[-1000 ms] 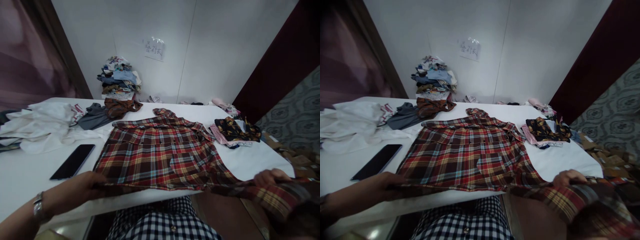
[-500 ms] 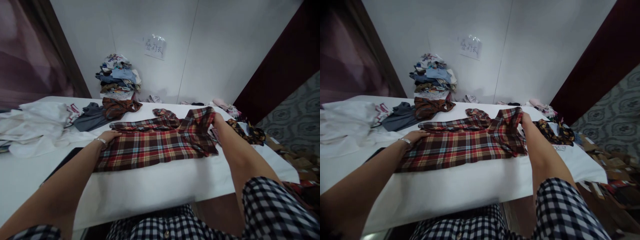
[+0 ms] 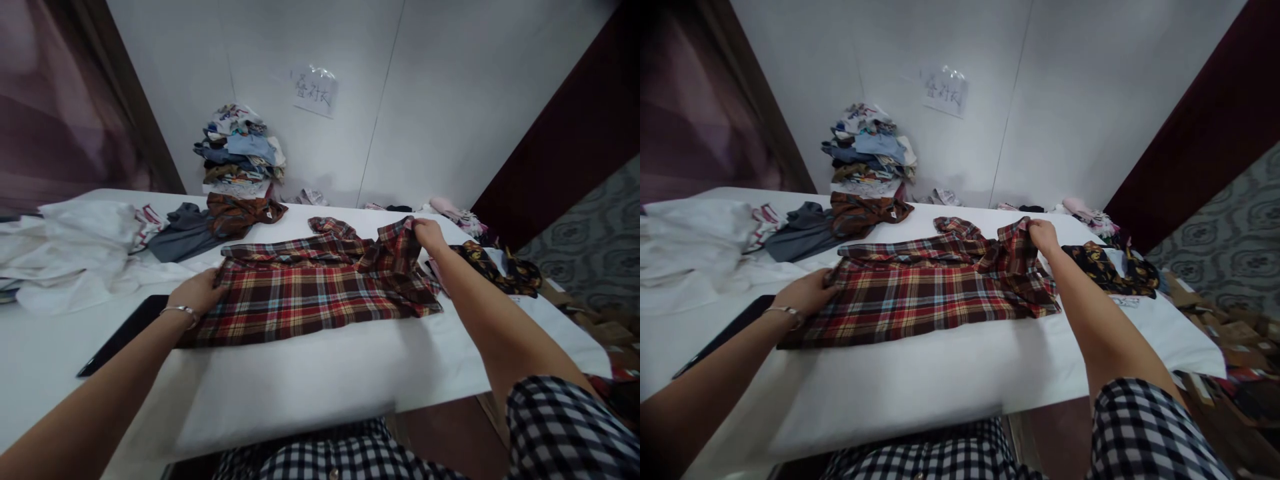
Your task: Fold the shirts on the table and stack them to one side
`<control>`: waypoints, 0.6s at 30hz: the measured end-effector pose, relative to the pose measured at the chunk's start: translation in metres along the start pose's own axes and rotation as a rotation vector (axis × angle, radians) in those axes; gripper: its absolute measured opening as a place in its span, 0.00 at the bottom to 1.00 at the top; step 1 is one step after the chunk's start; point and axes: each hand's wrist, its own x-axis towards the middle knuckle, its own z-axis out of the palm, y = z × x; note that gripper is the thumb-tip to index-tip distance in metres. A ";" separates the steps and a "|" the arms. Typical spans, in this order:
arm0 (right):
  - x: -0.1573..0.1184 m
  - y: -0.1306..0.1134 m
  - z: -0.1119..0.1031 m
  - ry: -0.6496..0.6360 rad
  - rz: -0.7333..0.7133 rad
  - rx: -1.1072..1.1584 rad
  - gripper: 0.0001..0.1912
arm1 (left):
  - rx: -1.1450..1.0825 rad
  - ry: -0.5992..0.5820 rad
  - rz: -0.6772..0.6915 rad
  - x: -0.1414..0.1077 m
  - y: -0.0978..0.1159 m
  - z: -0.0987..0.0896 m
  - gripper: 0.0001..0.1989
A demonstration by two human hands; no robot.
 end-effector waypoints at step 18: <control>-0.101 -0.082 0.044 -0.243 -0.413 -0.316 0.25 | -1.955 -0.846 -0.377 -0.055 0.249 0.078 0.27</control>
